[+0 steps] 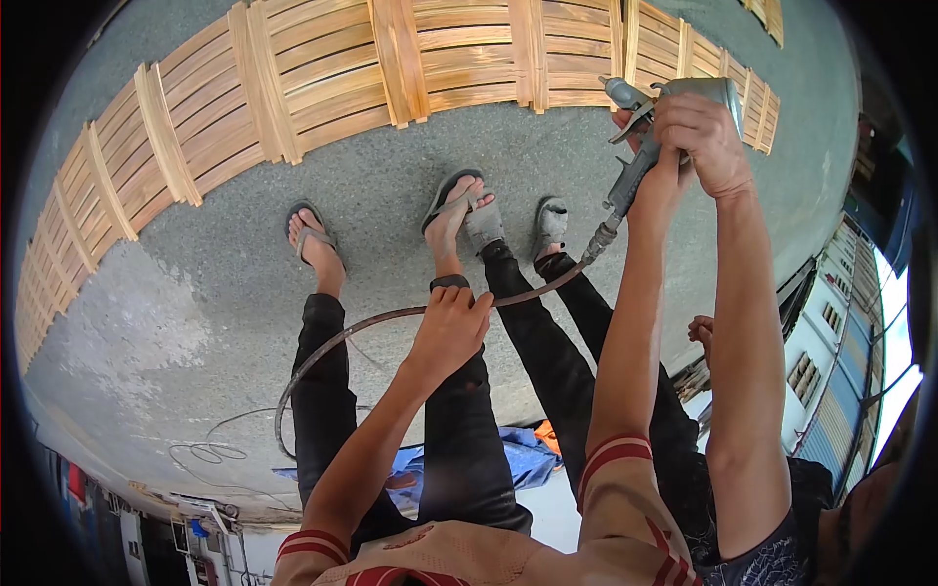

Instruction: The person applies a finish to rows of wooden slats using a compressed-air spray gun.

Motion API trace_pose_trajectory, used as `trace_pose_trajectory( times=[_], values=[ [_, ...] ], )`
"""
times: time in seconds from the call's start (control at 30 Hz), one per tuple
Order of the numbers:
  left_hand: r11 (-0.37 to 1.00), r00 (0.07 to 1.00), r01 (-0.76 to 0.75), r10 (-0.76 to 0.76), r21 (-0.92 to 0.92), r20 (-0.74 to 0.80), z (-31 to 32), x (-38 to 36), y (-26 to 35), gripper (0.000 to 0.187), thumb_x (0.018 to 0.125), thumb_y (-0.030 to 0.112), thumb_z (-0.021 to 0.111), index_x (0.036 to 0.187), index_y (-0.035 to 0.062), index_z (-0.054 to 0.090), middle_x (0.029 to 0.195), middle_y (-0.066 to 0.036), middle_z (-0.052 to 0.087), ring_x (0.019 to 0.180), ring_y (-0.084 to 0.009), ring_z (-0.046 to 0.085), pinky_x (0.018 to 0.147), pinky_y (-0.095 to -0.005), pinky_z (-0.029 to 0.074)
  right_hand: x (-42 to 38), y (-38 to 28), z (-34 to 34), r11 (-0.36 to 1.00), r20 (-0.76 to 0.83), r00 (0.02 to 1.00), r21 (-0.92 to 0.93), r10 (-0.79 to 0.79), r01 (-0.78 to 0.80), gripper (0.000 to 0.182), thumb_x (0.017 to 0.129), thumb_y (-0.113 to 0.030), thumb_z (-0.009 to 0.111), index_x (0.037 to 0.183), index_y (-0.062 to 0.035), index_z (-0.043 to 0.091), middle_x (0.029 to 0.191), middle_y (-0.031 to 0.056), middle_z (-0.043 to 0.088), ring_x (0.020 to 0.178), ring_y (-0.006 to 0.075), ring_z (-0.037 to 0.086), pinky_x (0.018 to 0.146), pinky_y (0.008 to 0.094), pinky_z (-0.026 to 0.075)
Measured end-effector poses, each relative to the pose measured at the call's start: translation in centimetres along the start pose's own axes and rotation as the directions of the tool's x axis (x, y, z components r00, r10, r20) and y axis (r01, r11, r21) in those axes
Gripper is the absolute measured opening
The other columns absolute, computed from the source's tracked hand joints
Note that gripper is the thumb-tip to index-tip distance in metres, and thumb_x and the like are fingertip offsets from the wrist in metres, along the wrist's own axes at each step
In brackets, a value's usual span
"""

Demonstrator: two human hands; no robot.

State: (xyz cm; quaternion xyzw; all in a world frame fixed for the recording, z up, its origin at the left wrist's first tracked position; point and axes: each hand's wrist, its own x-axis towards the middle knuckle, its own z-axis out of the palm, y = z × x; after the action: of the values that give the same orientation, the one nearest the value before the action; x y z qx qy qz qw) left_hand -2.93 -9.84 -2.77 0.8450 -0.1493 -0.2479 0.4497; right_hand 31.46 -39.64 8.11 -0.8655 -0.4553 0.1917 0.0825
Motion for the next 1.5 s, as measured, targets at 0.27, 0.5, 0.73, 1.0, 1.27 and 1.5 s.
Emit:
trace_pose_trajectory(
  times=[0.27, 0.5, 0.73, 1.0, 1.27, 1.5],
  values=[
    [0.996, 0.984, -0.045, 0.032, 0.071, 0.174, 1.8, 2.7, -1.2, 0.010, 0.098, 0.009, 0.070, 0.106, 0.0034, 0.072, 0.086, -0.015, 0.068, 0.084, -0.0339, 0.073, 0.076, -0.0467, 0.059, -2.1, -0.3, 1.9, 0.957, 0.032, 0.987, 0.239, 0.160, -0.163, 0.011, 0.068, -0.008, 0.074, 0.069, -0.0062, 0.064, 0.075, 0.0087, 0.070, 0.077, 0.0289, 0.070, 0.064, 0.0375, 0.053],
    [0.995, 0.985, -0.095, 0.094, -0.003, 0.144, 2.6, 5.5, 1.1, 0.014, 0.099, 0.011, 0.071, 0.111, 0.0032, 0.071, 0.085, -0.014, 0.068, 0.085, -0.0336, 0.074, 0.077, -0.0466, 0.059, -5.9, -0.1, -3.1, 0.828, 0.059, 0.829, 0.049, 0.555, -0.558, 0.004, 0.072, -0.007, 0.073, 0.073, -0.0077, 0.069, 0.076, 0.0102, 0.072, 0.074, 0.0311, 0.069, 0.063, 0.0389, 0.054],
    [0.975, 0.956, -0.217, 0.204, 0.042, 0.209, 1.1, 8.4, 3.9, 0.031, 0.102, 0.012, 0.068, 0.132, 0.0063, 0.069, 0.105, -0.016, 0.070, 0.098, -0.0350, 0.074, 0.089, -0.0499, 0.055, -7.4, -21.1, 0.8, 0.355, -0.385, 0.141, 0.571, 0.912, -0.740, 0.019, 0.097, -0.018, 0.060, 0.088, -0.0035, 0.068, 0.080, 0.0146, 0.068, 0.077, 0.0334, 0.063, 0.073, 0.0413, 0.052],
    [0.998, 0.995, -0.068, 0.068, 0.006, 0.078, -12.6, 2.6, 2.2, 0.045, 0.104, 0.014, 0.064, 0.148, 0.0058, 0.063, 0.151, -0.021, 0.060, 0.147, -0.0412, 0.051, 0.121, -0.0548, 0.040, -3.2, -52.6, 13.4, -0.559, 0.630, -0.083, 0.610, 0.772, -0.562, 0.024, 0.108, -0.025, 0.058, 0.115, -0.0025, 0.059, 0.104, 0.0210, 0.060, 0.095, 0.0398, 0.060, 0.086, 0.0471, 0.051],
    [0.722, 0.710, 0.683, -0.692, 0.110, 0.133, -14.3, -18.0, -0.8, 0.059, 0.098, 0.025, 0.076, 0.152, 0.0076, 0.057, 0.159, -0.031, 0.043, 0.143, -0.0540, 0.048, 0.117, -0.0582, 0.045, -4.7, -50.2, 17.1, -0.283, 0.699, 0.109, 0.420, 0.707, -0.862, 0.047, 0.101, -0.032, 0.065, 0.137, -0.0050, 0.051, 0.127, 0.0265, 0.054, 0.110, 0.0462, 0.059, 0.095, 0.0533, 0.051],
    [0.633, 0.644, 0.750, -0.765, 0.191, 0.005, -10.5, -15.0, 0.2, 0.061, 0.092, 0.025, 0.082, 0.150, 0.0136, 0.063, 0.168, -0.031, 0.030, 0.149, -0.0579, 0.040, 0.115, -0.0617, 0.047, -2.5, -47.5, 19.6, -0.076, 0.665, 0.190, 0.350, 0.722, -0.934, 0.073, 0.095, -0.038, 0.071, 0.155, -0.0071, 0.044, 0.147, 0.0312, 0.048, 0.124, 0.0519, 0.058, 0.103, 0.0587, 0.051]
  ],
)
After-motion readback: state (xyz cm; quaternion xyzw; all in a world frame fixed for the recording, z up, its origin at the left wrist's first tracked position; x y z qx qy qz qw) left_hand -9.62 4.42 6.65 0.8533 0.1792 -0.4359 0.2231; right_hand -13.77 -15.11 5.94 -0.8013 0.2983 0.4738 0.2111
